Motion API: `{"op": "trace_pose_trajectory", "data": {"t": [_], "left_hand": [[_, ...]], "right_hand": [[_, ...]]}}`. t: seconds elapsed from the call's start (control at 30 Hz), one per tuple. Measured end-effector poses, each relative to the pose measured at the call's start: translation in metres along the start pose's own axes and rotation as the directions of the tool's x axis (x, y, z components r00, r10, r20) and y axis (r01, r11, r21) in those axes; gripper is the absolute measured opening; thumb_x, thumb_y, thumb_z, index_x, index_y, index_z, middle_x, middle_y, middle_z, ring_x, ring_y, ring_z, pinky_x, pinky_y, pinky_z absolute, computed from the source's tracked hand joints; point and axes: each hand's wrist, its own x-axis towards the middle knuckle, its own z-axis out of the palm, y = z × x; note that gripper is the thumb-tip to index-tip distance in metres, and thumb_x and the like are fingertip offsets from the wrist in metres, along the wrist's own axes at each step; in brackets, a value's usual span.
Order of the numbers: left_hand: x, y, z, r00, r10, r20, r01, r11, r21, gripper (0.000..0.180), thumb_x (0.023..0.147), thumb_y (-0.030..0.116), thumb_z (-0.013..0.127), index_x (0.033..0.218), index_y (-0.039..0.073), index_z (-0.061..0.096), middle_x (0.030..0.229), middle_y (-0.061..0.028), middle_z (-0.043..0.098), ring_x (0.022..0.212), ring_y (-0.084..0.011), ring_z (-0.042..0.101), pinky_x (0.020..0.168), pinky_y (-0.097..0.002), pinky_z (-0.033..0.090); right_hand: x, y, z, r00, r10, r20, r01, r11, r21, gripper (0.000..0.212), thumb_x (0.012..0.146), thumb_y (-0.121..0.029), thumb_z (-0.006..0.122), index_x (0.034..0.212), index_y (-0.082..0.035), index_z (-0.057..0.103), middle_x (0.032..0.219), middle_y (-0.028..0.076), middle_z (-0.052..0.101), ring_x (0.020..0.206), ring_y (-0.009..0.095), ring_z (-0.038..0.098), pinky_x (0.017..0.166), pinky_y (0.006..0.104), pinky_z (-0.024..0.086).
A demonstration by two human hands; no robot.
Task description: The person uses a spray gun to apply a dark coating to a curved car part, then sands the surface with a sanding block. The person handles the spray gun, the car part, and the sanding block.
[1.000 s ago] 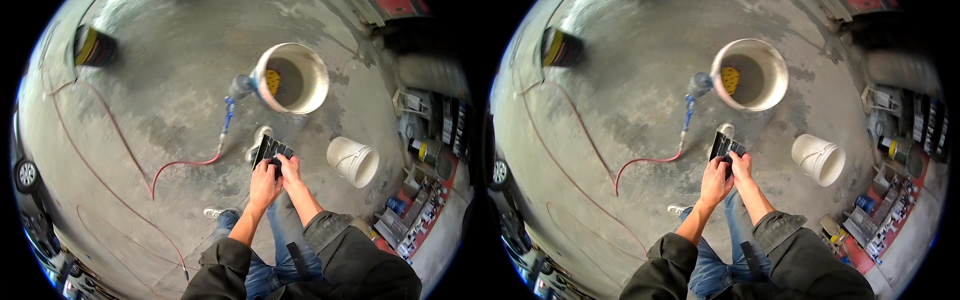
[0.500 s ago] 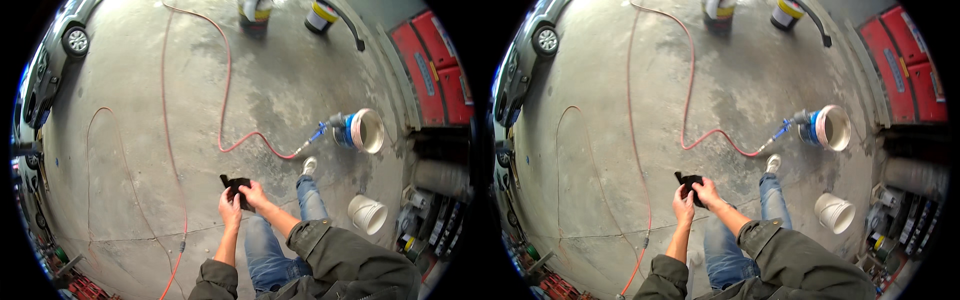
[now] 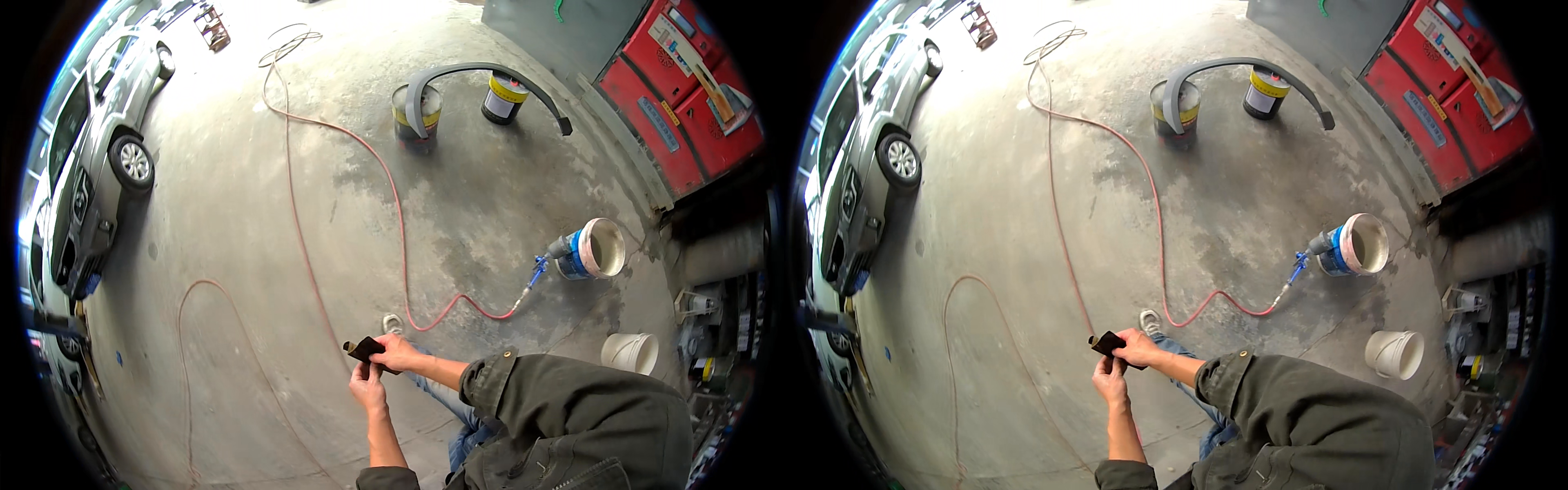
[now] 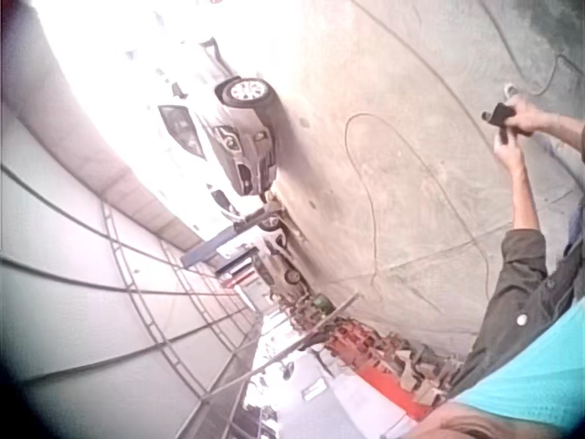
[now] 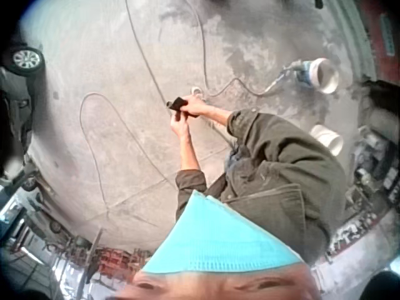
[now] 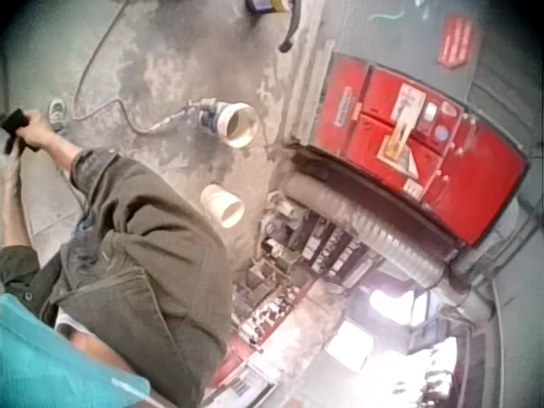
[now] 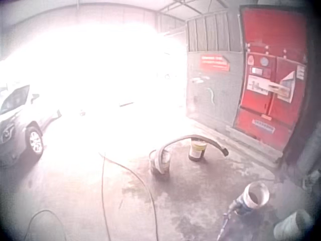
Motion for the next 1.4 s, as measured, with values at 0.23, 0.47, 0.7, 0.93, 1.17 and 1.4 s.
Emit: {"op": "trace_pose_trajectory", "data": {"t": [0.23, 0.47, 0.7, 0.93, 1.17, 1.4], "left_hand": [[0.148, 0.074, 0.024, 0.98, -0.15, 0.132, 0.138, 0.986, 0.095, 0.02, 0.09, 0.007, 0.072, 0.103, -0.007, 0.066, 0.091, -0.0064, 0.069, 0.08, -0.0116, 0.065, 0.073, -0.0262, 0.054], [0.295, 0.165, 0.056, 0.953, -0.273, 0.128, 0.257, 0.957, 0.132, 0.018, 0.092, 0.009, 0.071, 0.101, -0.005, 0.064, 0.092, -0.0079, 0.068, 0.078, -0.017, 0.068, 0.069, -0.0322, 0.061], [0.455, 0.225, 0.116, 0.919, -0.348, 0.188, 0.317, 0.932, 0.173, 0.025, 0.092, 0.011, 0.071, 0.11, -0.004, 0.062, 0.096, -0.0083, 0.068, 0.08, -0.019, 0.069, 0.07, -0.0336, 0.061], [0.606, 0.265, 0.194, 0.837, -0.457, 0.3, 0.346, 0.868, 0.357, 0.034, 0.091, 0.011, 0.072, 0.115, -0.008, 0.057, 0.097, -0.012, 0.066, 0.083, -0.0205, 0.068, 0.072, -0.0361, 0.061], [0.721, 0.286, 0.298, 0.709, -0.594, 0.379, 0.288, 0.735, 0.614, 0.032, 0.093, 0.015, 0.07, 0.111, -0.009, 0.059, 0.095, -0.0132, 0.067, 0.079, -0.0218, 0.069, 0.074, -0.0389, 0.063], [0.801, 0.255, 0.419, 0.534, -0.784, 0.317, 0.226, 0.493, 0.84, 0.033, 0.092, 0.012, 0.071, 0.114, -0.009, 0.059, 0.097, -0.0119, 0.066, 0.08, -0.0207, 0.068, 0.076, -0.0372, 0.063]], "right_hand": [[0.127, -0.06, -0.029, 0.986, 0.068, -0.153, -0.08, 0.994, -0.072, 0.029, 0.079, -0.016, 0.074, 0.105, -0.004, 0.071, 0.089, 0.009, 0.074, 0.082, 0.014, 0.068, 0.076, 0.033, 0.054], [0.231, -0.128, -0.068, 0.976, 0.072, -0.206, -0.097, 0.989, -0.116, 0.032, 0.078, -0.016, 0.078, 0.106, -0.003, 0.069, 0.088, 0.006, 0.073, 0.083, 0.014, 0.067, 0.073, 0.0307, 0.053], [0.346, -0.188, -0.1, 0.917, 0.306, -0.256, -0.126, 0.832, 0.541, 0.041, 0.075, -0.014, 0.085, 0.11, -0.003, 0.067, 0.093, 0.004, 0.07, 0.08, 0.01, 0.064, 0.064, 0.0254, 0.055], [0.463, -0.228, -0.133, 0.783, 0.245, -0.572, -0.102, 0.957, 0.27, 0.059, 0.067, -0.025, 0.089, 0.113, 0.001, 0.063, 0.1, 0.013, 0.071, 0.093, 0.021, 0.067, 0.08, 0.0337, 0.053], [0.559, -0.23, -0.183, 0.612, 0.284, -0.738, 0.009, 0.931, 0.366, 0.06, 0.066, -0.027, 0.086, 0.114, 0.002, 0.064, 0.102, 0.017, 0.071, 0.095, 0.025, 0.067, 0.086, 0.0361, 0.052], [0.605, -0.24, -0.266, 0.571, 0.533, -0.625, 0.086, 0.718, 0.691, 0.041, 0.071, -0.017, 0.082, 0.105, 0.0, 0.065, 0.087, 0.008, 0.069, 0.073, 0.014, 0.064, 0.068, 0.031, 0.051]]}}
